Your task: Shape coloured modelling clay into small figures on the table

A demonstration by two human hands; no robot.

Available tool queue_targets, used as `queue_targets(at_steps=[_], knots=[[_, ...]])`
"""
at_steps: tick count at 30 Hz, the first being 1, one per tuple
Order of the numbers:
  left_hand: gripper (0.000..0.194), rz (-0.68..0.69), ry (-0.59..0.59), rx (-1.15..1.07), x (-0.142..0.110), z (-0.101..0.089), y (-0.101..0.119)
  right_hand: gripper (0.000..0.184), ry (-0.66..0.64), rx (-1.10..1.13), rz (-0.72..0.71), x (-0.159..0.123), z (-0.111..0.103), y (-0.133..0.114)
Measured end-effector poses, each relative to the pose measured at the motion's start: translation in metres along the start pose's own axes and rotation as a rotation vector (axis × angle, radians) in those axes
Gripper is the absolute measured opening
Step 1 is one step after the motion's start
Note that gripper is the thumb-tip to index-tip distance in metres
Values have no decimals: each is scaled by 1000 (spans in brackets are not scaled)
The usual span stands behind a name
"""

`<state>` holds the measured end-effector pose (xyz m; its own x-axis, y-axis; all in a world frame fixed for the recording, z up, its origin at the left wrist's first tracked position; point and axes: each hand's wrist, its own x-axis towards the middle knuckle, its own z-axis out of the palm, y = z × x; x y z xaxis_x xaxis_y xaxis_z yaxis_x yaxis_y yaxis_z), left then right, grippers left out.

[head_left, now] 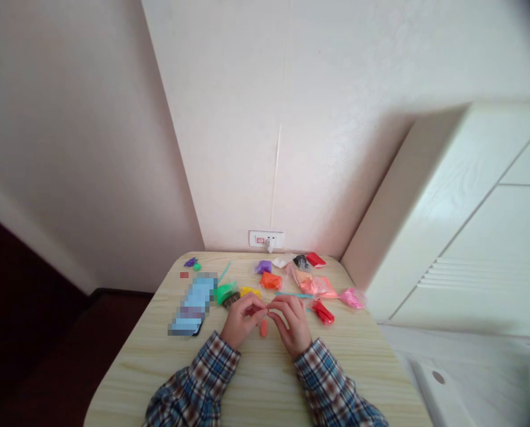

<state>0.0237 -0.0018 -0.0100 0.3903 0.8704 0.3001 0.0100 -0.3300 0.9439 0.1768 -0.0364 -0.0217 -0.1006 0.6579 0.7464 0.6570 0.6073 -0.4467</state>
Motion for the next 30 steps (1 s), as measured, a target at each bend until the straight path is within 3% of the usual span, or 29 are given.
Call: queue_targets(at_steps=[15,30], knots=[[20,-79,-104,-89,2,-7,-2,8,-1,60,-94,0,-4,0],[21,-76,-92,-81,1,-7,-1,10,-24,116,-113,2,-4,1]])
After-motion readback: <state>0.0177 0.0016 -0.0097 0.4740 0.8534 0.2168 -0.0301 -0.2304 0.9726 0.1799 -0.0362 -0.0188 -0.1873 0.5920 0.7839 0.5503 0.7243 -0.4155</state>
